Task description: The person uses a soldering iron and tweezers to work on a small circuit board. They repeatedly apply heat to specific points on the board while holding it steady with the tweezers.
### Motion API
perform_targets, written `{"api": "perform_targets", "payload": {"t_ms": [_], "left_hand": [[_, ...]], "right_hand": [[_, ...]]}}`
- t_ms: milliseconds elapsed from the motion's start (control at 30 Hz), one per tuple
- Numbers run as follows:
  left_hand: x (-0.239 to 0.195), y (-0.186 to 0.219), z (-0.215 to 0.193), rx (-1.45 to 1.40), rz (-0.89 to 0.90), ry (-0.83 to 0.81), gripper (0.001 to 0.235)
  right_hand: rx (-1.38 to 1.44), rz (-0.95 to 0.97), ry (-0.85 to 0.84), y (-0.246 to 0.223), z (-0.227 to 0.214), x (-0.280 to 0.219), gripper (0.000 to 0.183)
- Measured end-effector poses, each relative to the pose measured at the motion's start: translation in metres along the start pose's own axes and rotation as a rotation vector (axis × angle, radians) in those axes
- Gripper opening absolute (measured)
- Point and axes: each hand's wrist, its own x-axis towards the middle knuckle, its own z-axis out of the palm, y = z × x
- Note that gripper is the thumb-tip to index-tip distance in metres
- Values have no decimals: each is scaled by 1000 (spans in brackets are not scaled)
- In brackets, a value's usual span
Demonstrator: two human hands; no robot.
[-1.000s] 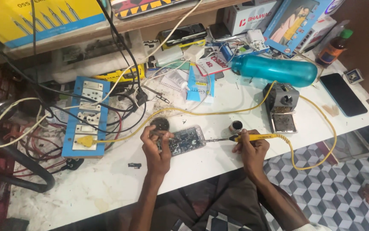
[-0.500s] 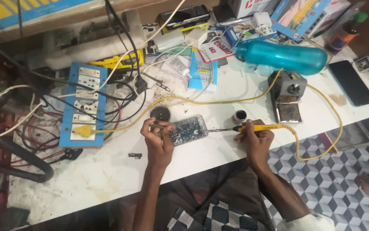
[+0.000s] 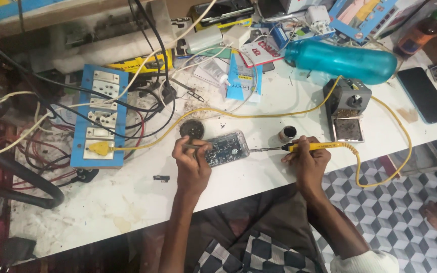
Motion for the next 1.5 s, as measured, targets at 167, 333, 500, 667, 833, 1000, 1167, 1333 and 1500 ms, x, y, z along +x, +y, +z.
{"api": "perform_targets", "payload": {"t_ms": [167,333,500,667,833,1000,1167,1333,1500], "left_hand": [[-1,2,1,62,83,4,49],[3,8,-5,-92,-44,-18,57],[7,10,-7,-209,-100,-24,61],[4,10,-6,-140,-103,-22,59],[5,7,-3,-68,-20,-19,58],[4,7,-2,-42,-19,-18,61],[6,9,-5,-64,-60,-1,61],[6,13,-3,-82,-89,6,61],[5,8,-4,-104,-83,-9,62]], "right_hand": [[-51,-29,-27,-1,0,-2,32],[-84,-16,-16,-4,3,-4,32],[-112,-32,-19,-4,3,-3,32],[-110,-41,-24,-3,3,-2,32],[-82,-63,-33,-2,2,-2,32],[-103,-28,-31,0,-1,-2,30],[37,-39,10,4,1,-1,28],[-22,-25,-6,1,-1,-3,32],[-10,-57,-20,1,0,-4,32]]}}
